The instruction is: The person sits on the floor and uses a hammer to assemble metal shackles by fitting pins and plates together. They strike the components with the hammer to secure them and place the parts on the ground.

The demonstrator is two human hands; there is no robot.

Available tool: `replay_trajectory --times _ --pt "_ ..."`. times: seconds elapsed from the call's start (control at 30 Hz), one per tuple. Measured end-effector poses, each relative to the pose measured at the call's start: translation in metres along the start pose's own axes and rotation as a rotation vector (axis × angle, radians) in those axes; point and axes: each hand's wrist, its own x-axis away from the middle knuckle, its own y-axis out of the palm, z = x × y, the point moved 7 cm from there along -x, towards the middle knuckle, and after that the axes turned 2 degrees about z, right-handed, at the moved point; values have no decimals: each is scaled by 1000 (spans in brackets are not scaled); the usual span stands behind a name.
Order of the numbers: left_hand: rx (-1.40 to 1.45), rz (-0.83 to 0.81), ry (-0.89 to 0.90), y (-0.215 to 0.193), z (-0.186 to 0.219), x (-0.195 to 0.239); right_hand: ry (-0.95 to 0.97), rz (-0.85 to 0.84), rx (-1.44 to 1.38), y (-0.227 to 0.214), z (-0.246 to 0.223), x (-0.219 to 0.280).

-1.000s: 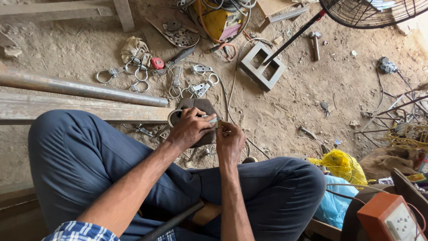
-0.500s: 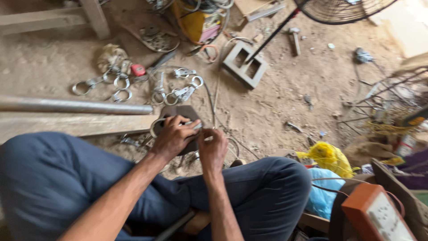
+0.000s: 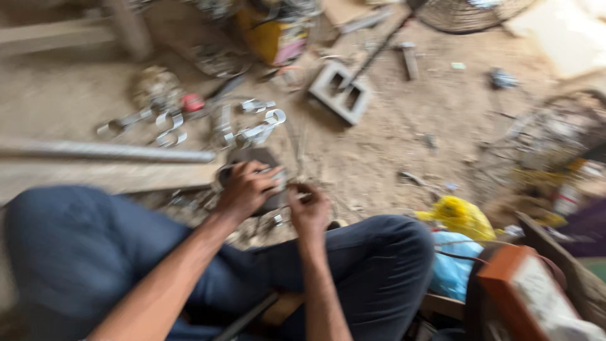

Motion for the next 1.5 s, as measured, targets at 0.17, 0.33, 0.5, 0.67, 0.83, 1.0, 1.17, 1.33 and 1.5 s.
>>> replay_trajectory --times 0.17,0.33,0.5,0.67,0.83,1.0,1.17,1.33,1.5 --pt "-3 -41 -59 12 -5 -1 327 8 -300 4 52 -3" --pt "-19 1 -12 12 -3 2 335 44 -157 9 93 -9" --pt "0 60 63 1 9 -1 223 108 -5 15 105 -15" --pt "-48 -5 26 -7 7 2 231 93 132 20 76 0" --pt "-92 -87 -15 -8 10 2 303 141 185 11 31 11" --pt "-91 -51 -62 -13 8 -1 357 66 220 12 24 6" --pt "-93 -37 -76 -13 4 1 365 24 220 18 34 7" --pt "-82 -31 -82 -17 6 0 312 48 187 18 30 6" --pt "-99 25 -39 -20 14 -4 227 91 156 17 35 4"
